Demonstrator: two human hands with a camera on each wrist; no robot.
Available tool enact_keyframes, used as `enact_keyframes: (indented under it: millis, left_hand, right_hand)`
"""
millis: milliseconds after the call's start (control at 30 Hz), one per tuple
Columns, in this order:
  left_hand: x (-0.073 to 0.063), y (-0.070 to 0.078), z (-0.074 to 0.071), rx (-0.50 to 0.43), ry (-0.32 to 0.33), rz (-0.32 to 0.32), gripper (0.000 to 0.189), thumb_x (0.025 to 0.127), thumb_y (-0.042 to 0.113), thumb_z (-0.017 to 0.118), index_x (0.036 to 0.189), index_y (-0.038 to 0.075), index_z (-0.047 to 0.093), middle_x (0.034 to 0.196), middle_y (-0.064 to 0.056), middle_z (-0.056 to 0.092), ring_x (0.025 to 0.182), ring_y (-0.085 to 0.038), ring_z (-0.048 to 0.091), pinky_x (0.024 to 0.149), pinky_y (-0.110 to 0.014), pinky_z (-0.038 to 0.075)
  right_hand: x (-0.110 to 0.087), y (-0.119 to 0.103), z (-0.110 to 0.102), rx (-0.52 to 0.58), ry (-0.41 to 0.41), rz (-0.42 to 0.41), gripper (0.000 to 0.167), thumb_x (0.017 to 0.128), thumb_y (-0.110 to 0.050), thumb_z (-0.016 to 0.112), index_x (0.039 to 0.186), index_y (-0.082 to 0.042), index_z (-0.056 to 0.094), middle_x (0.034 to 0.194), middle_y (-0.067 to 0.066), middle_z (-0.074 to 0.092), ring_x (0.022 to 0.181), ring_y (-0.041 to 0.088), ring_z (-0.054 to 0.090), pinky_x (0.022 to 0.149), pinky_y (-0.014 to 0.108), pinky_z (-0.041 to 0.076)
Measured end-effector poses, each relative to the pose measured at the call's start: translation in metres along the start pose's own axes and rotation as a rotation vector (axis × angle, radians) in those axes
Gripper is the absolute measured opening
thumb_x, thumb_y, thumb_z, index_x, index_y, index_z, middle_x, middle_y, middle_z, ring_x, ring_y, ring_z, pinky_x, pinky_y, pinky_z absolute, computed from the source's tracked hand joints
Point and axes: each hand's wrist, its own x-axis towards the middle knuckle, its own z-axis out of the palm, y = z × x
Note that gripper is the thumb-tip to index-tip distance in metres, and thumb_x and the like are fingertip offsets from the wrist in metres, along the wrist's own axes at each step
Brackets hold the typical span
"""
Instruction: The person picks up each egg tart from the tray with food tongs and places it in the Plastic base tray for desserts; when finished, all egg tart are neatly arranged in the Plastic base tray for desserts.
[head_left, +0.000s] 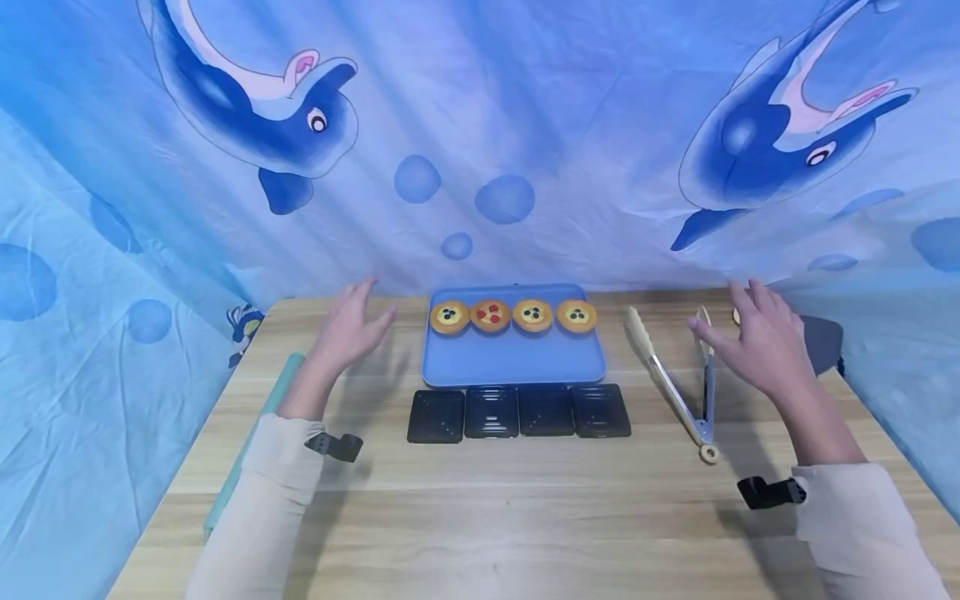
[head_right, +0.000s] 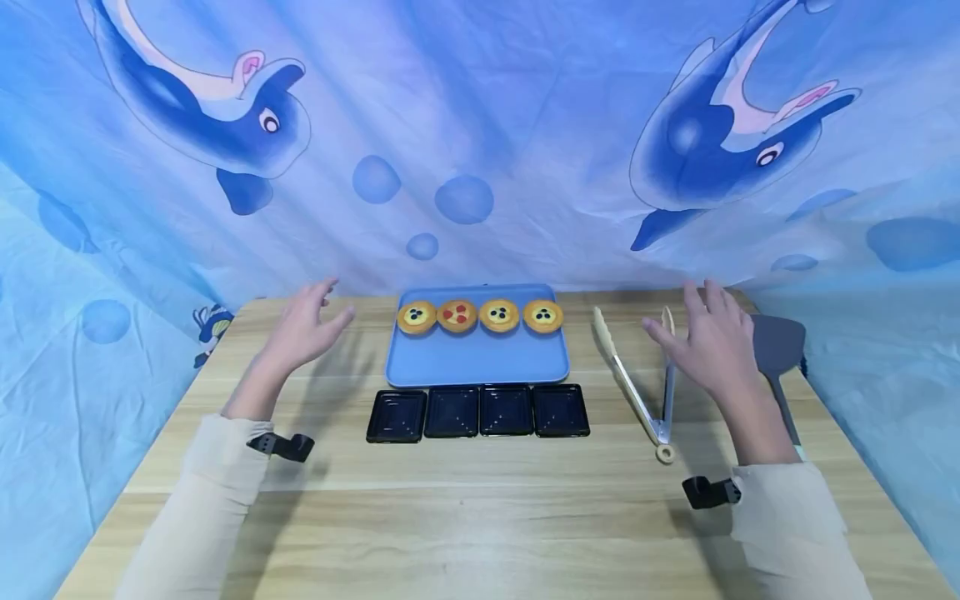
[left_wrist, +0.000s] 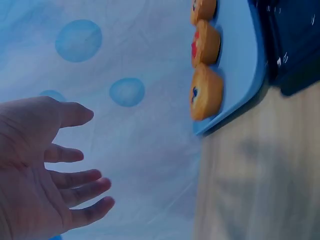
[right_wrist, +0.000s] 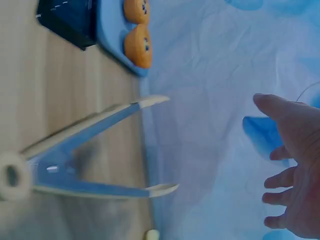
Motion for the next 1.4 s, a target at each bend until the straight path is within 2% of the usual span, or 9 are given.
enact_keyframes:
  millis: [200, 300, 367, 433, 667, 933, 1033, 1267, 1400]
  left_hand:
    - [0.002, -0.013, 0.029, -0.24, -0.098, -0.081, 0.066, 0.096, 0.023, 0.06, 0.15, -0.005, 0.032, 0.141, -0.032, 0.044, 0.124, -0.047, 0.049, 0.099, -0.058, 0.046]
    - [0.001, -0.017, 0.047, -0.328, -0.165, -0.157, 0.065, 0.097, 0.021, 0.06, 0.149, -0.006, 0.032, 0.14, -0.032, 0.045, 0.125, -0.046, 0.049, 0.1, -0.055, 0.047]
    - [0.0, -0.019, 0.057, -0.365, -0.2, -0.195, 0.065, 0.098, 0.021, 0.059, 0.15, -0.007, 0.031, 0.14, -0.031, 0.045, 0.127, -0.045, 0.047, 0.102, -0.053, 0.045]
    - [0.001, -0.02, 0.067, -0.403, -0.221, -0.226, 0.066, 0.097, 0.019, 0.059, 0.15, -0.008, 0.03, 0.14, -0.031, 0.045, 0.129, -0.044, 0.045, 0.103, -0.052, 0.045]
    - [0.006, -0.02, 0.084, -0.524, -0.229, -0.287, 0.063, 0.095, 0.009, 0.055, 0.147, -0.014, 0.028, 0.136, -0.032, 0.046, 0.13, -0.043, 0.044, 0.097, -0.044, 0.051]
    - [0.01, -0.022, 0.09, -0.617, -0.233, -0.298, 0.054, 0.095, 0.0, 0.054, 0.142, -0.017, 0.035, 0.129, -0.033, 0.05, 0.116, -0.043, 0.055, 0.081, -0.037, 0.059]
    - [0.011, -0.022, 0.093, -0.622, -0.231, -0.282, 0.05, 0.092, -0.003, 0.053, 0.139, -0.017, 0.041, 0.123, -0.031, 0.053, 0.109, -0.04, 0.059, 0.079, -0.037, 0.06]
    - [0.012, -0.025, 0.096, -0.609, -0.228, -0.279, 0.051, 0.086, -0.006, 0.058, 0.135, -0.014, 0.049, 0.114, -0.026, 0.057, 0.098, -0.033, 0.061, 0.076, -0.035, 0.06]
    - [0.012, -0.025, 0.098, -0.59, -0.214, -0.282, 0.055, 0.079, -0.009, 0.061, 0.133, -0.013, 0.052, 0.11, -0.024, 0.058, 0.092, -0.03, 0.062, 0.072, -0.032, 0.058]
  right_hand:
    - [-0.02, 0.016, 0.023, 0.023, -0.092, 0.063, 0.103, 0.092, -0.058, 0.059, 0.146, 0.02, 0.02, 0.142, 0.049, 0.024, 0.119, 0.068, 0.032, 0.087, 0.079, 0.034]
    - [-0.028, 0.016, 0.034, 0.031, -0.145, 0.119, 0.107, 0.089, -0.064, 0.059, 0.144, 0.021, 0.024, 0.107, 0.039, 0.055, 0.086, 0.055, 0.055, 0.063, 0.061, 0.049]
    - [-0.032, 0.016, 0.04, 0.033, -0.168, 0.16, 0.109, 0.087, -0.067, 0.059, 0.143, 0.021, 0.028, 0.078, 0.024, 0.055, 0.064, 0.039, 0.053, 0.049, 0.046, 0.043]
    - [-0.034, 0.015, 0.043, 0.028, -0.182, 0.211, 0.112, 0.085, -0.071, 0.059, 0.141, 0.021, 0.031, 0.066, 0.016, 0.048, 0.057, 0.03, 0.047, 0.045, 0.038, 0.036]
    - [-0.037, 0.01, 0.051, 0.047, -0.228, 0.314, 0.098, 0.077, -0.075, 0.064, 0.112, 0.016, 0.048, 0.074, 0.017, 0.055, 0.062, 0.03, 0.052, 0.046, 0.037, 0.041]
    - [-0.031, 0.002, 0.059, 0.04, -0.234, 0.346, 0.096, 0.07, -0.077, 0.069, 0.104, 0.011, 0.048, 0.077, 0.019, 0.052, 0.063, 0.031, 0.051, 0.047, 0.037, 0.041]
    - [-0.03, 0.001, 0.063, 0.029, -0.228, 0.362, 0.098, 0.068, -0.077, 0.07, 0.104, 0.011, 0.048, 0.079, 0.021, 0.054, 0.062, 0.031, 0.052, 0.046, 0.037, 0.042]
    - [-0.032, 0.001, 0.075, 0.049, -0.265, 0.394, 0.12, 0.069, -0.075, 0.072, 0.132, 0.021, 0.035, 0.099, 0.036, 0.058, 0.068, 0.035, 0.058, 0.046, 0.037, 0.045]
    - [-0.032, 0.004, 0.081, 0.058, -0.22, 0.403, 0.111, 0.074, -0.064, 0.075, 0.134, 0.02, 0.033, 0.095, 0.035, 0.058, 0.067, 0.035, 0.058, 0.045, 0.038, 0.045]
